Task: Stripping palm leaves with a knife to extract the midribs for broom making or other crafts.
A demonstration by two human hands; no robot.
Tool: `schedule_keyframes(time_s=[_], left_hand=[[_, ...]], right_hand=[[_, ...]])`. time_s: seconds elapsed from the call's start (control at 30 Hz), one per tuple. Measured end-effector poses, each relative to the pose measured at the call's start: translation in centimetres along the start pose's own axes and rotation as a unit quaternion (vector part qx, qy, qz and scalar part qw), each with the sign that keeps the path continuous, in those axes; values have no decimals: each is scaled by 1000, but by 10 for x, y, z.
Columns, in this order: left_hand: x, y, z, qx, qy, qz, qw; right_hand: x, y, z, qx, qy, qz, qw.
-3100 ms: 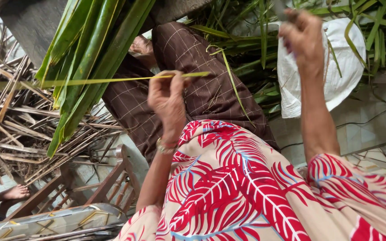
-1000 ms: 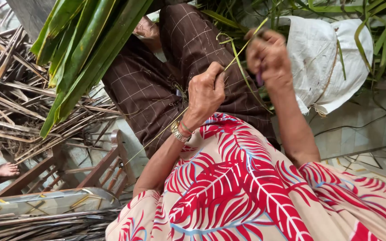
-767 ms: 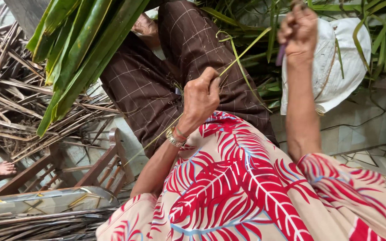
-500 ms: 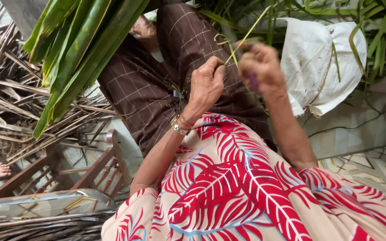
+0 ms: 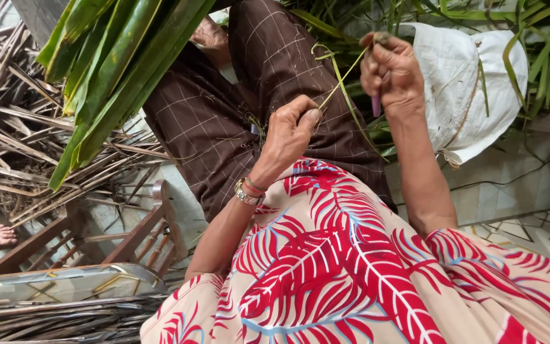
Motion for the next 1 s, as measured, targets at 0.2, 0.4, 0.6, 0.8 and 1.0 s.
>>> schedule_keyframes(time_s=[0.2, 0.4, 0.6, 0.8, 1.0], left_hand=[[16, -14, -1, 9, 68, -17, 998], [2, 40, 0, -78, 87, 111, 987], [3, 26, -6, -63, 89, 183, 977], [4, 33, -12, -93, 92, 158, 979], [19, 26, -45, -65, 68, 121, 988]], right_hand=[[-7, -47, -20, -11, 109, -230, 967], [-78, 27, -39, -55, 29, -129, 990], [-53, 36, -27, -29, 20, -27, 999], [-31, 20, -16, -59, 9, 25, 998], [125, -16, -9, 110, 101, 110, 983]])
Point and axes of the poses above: each hand's wrist, its own z-axis towards the middle knuckle, its own x-axis out of the back of the hand, y = z × x, the point moved 6 cm from there along z, towards the middle knuckle, and after that the axes turned 13 degrees about -y, right-handed, at the moved point
